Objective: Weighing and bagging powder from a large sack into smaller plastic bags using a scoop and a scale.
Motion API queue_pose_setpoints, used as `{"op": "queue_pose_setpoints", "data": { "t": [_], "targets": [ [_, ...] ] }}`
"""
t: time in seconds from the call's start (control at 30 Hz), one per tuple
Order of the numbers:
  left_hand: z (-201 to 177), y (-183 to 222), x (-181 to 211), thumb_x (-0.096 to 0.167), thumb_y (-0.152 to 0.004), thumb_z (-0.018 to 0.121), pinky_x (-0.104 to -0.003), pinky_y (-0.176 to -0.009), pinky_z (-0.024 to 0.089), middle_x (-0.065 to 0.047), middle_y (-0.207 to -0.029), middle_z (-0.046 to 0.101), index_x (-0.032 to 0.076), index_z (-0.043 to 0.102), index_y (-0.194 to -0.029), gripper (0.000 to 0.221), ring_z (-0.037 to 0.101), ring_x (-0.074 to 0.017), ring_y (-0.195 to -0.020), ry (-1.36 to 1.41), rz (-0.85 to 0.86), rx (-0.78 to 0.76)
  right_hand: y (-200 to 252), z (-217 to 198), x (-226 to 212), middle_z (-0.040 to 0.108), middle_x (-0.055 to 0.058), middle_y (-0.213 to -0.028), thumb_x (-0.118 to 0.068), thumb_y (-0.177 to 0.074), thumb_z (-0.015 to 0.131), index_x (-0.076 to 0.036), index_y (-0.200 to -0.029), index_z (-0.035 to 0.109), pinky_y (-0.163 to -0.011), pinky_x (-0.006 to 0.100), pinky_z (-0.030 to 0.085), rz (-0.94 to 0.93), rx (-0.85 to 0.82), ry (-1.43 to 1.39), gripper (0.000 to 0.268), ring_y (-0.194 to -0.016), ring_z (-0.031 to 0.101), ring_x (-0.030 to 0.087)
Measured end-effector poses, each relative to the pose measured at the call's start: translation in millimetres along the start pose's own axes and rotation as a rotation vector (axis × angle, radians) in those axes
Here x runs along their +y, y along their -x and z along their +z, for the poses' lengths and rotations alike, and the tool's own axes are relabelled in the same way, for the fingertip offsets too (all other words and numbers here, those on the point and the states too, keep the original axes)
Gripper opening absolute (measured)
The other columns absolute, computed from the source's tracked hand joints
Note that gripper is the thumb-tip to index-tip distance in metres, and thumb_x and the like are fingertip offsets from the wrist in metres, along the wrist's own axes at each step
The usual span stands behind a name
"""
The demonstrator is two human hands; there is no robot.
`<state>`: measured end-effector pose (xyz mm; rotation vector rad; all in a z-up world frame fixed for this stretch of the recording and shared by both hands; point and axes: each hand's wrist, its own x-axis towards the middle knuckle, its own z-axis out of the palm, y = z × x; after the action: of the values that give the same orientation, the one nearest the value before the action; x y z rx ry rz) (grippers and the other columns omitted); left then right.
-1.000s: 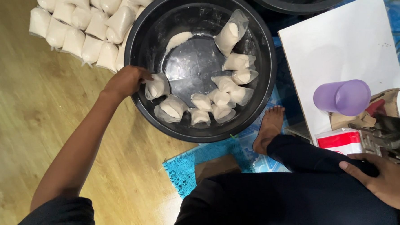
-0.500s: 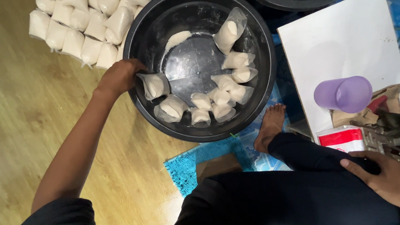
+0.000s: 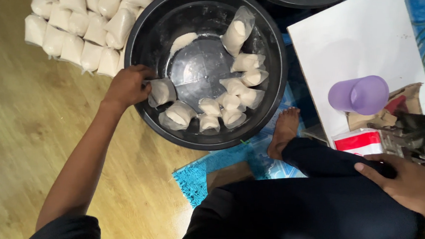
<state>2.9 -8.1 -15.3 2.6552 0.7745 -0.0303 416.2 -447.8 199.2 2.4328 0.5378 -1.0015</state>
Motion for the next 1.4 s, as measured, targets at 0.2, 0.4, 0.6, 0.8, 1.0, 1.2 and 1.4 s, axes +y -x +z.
{"op": "queue_pose_setpoints", "data": {
  "t": [0.2,0.4,0.6,0.8,1.0,1.2,1.4],
  "targets": [
    [-28,8,31,0.017,-0.089,0.061,-0.048,-0.086,0.049,-0.02,-0.122,0.064,0.001,0.057,-0.134,0.048,0.06,-0.0388,-0.109,0.076,-0.038,0.221,19,-20,-19,0.063,-0.003,-0.138,-0.073,-0.079,0.043,-0.034,-0.13,0.064,-0.102,0.038,0.048,0.044,-0.046,0.098,0.067,-0.13,0.058,0.025],
    [-30,20,89,0.013,-0.09,0.059,-0.044,-0.097,0.044,-0.018,-0.126,0.063,-0.002,0.057,-0.132,0.044,0.059,-0.0369,-0.112,0.265,-0.135,0.426,66,-56,-52,0.074,0.004,-0.118,-0.061,-0.087,0.047,-0.027,-0.125,0.066,-0.087,0.04,0.051,0.006,0.014,-0.064,0.054,-0.114,0.066,0.027],
    [-35,11,177,0.013,-0.091,0.062,-0.038,-0.096,0.046,-0.011,-0.119,0.065,0.005,0.056,-0.134,0.044,0.063,-0.0247,-0.11,0.487,-0.245,0.607,54,-10,-1,0.067,0.008,-0.126,-0.034,-0.083,0.066,-0.012,-0.12,0.065,-0.101,0.036,0.043,-0.595,0.549,-0.369,0.043,-0.119,0.061,0.026],
    [-38,-38,268,0.005,-0.094,0.06,-0.034,-0.094,0.049,-0.008,-0.115,0.068,0.004,0.058,-0.127,0.033,0.065,-0.0213,-0.105,0.706,0.033,0.573,81,14,18,0.047,0.012,-0.147,-0.034,-0.089,0.062,-0.011,-0.136,0.053,-0.115,0.044,0.033,-0.851,0.735,-0.427,0.053,-0.138,0.043,0.031],
    [-79,-78,393,0.003,-0.095,0.062,-0.036,-0.094,0.053,-0.013,-0.113,0.068,-0.003,0.058,-0.124,0.03,0.064,-0.0268,-0.108,0.785,0.43,0.492,105,56,78,0.05,0.003,-0.144,-0.041,-0.091,0.06,-0.02,-0.132,0.061,-0.107,0.04,0.038,-0.621,0.654,-0.521,0.046,-0.129,0.051,0.024],
    [-120,-90,524,0.004,-0.09,0.06,-0.038,-0.091,0.056,-0.018,-0.106,0.07,-0.008,0.064,-0.108,0.022,0.069,-0.03,-0.096,0.767,0.91,0.301,112,104,151,0.062,0.008,-0.133,-0.035,-0.093,0.059,-0.017,-0.125,0.063,-0.1,0.044,0.045,-0.422,0.61,-0.709,0.038,-0.121,0.058,0.029],
    [-115,-81,622,0.009,-0.087,0.067,-0.034,-0.071,0.056,-0.011,-0.098,0.074,0.001,0.07,-0.1,0.016,0.067,-0.0143,-0.064,0.802,1.293,0.02,129,135,223,0.065,0.009,-0.13,-0.026,-0.089,0.064,-0.012,-0.127,0.061,-0.1,0.037,0.049,-0.099,0.621,-0.972,0.041,-0.116,0.064,0.025]
  ]
}}
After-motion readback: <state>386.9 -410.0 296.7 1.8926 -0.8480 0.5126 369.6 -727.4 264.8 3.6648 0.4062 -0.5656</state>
